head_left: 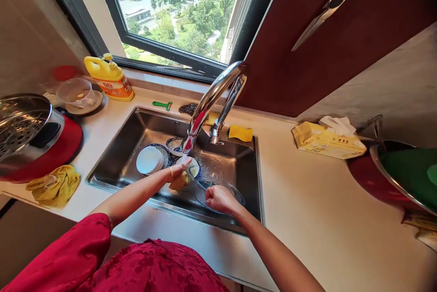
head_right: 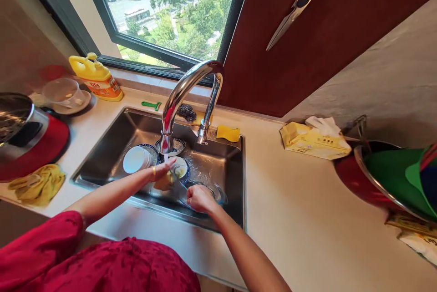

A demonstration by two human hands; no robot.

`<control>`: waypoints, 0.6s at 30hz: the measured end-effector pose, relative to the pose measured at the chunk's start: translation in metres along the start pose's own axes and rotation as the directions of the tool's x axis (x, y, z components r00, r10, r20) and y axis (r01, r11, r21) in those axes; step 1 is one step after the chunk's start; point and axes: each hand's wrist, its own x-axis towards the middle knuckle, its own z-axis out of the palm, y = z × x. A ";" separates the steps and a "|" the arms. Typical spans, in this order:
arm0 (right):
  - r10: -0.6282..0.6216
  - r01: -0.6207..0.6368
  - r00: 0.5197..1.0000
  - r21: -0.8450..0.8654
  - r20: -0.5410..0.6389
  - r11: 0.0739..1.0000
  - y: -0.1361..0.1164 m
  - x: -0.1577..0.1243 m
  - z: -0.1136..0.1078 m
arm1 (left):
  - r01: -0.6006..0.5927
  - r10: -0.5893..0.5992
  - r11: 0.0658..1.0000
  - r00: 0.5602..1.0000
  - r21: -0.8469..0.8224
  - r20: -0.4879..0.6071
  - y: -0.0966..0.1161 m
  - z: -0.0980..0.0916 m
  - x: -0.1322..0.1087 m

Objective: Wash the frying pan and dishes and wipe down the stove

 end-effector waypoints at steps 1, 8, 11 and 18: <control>-0.015 0.014 1.000 -0.049 -0.005 0.999 -0.003 -0.003 0.005 | 0.089 -0.089 0.996 0.995 -0.005 0.037 -0.004 -0.005 -0.003; -0.112 0.115 0.993 -0.284 0.028 0.952 -0.013 -0.015 0.028 | 0.229 -0.229 0.948 0.973 -0.221 0.025 -0.047 -0.008 -0.027; -0.191 0.177 0.982 -0.342 -0.006 0.923 -0.011 -0.011 0.035 | 0.199 -0.230 0.929 0.971 -0.312 -0.064 -0.059 0.004 -0.031; -0.223 0.265 0.918 0.089 -0.328 0.960 0.014 0.001 0.031 | -0.120 0.052 0.977 0.937 -0.178 -0.346 -0.045 -0.001 -0.039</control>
